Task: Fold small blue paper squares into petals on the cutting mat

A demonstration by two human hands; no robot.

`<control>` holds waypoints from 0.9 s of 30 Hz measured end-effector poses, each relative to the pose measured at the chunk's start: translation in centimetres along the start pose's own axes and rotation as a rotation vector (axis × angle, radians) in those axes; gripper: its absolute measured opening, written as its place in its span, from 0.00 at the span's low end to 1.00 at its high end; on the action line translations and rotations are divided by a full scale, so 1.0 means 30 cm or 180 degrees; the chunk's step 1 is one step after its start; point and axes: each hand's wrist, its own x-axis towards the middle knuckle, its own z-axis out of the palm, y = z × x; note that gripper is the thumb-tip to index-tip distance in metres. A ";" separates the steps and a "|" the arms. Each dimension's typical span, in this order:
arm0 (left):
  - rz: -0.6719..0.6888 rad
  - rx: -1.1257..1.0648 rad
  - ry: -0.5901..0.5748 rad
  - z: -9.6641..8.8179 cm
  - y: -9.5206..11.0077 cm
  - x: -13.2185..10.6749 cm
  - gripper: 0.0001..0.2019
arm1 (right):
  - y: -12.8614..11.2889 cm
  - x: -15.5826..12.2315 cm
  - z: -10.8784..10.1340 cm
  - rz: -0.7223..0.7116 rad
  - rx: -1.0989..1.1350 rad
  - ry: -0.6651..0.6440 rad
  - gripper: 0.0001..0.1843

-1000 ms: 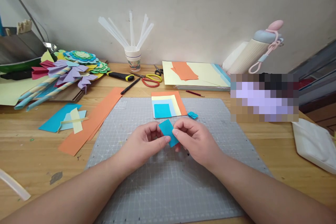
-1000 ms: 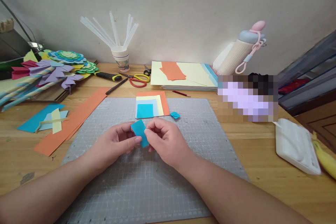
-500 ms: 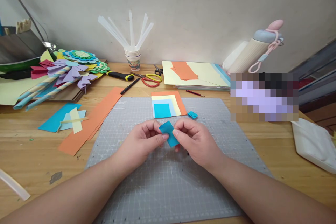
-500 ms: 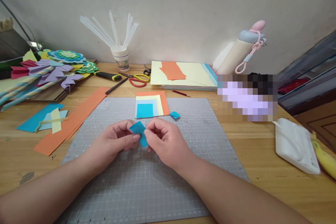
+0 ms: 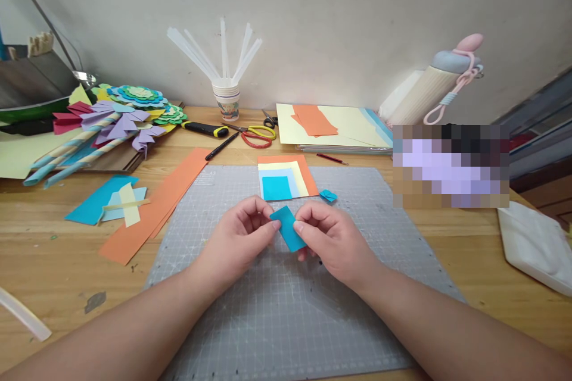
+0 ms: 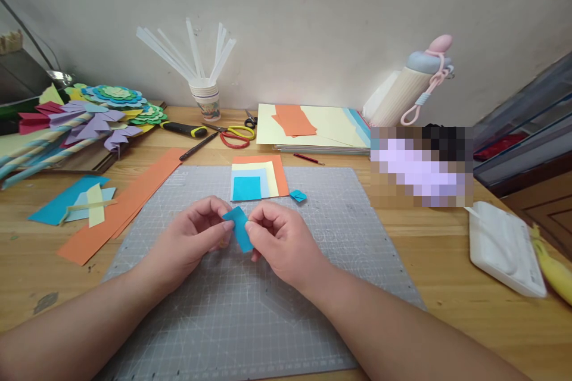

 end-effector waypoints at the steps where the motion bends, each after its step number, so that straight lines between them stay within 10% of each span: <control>1: -0.0002 -0.0019 0.0047 -0.001 0.000 0.001 0.10 | 0.000 0.000 0.000 0.0012 0.0002 0.0005 0.10; 14: -0.0022 -0.0136 -0.0019 -0.008 -0.008 -0.002 0.11 | -0.018 -0.002 0.002 0.0323 0.0179 -0.0416 0.09; 27: -0.0040 0.0562 -0.0390 -0.010 -0.012 -0.004 0.13 | -0.009 -0.001 0.006 -0.0027 0.0355 0.0033 0.12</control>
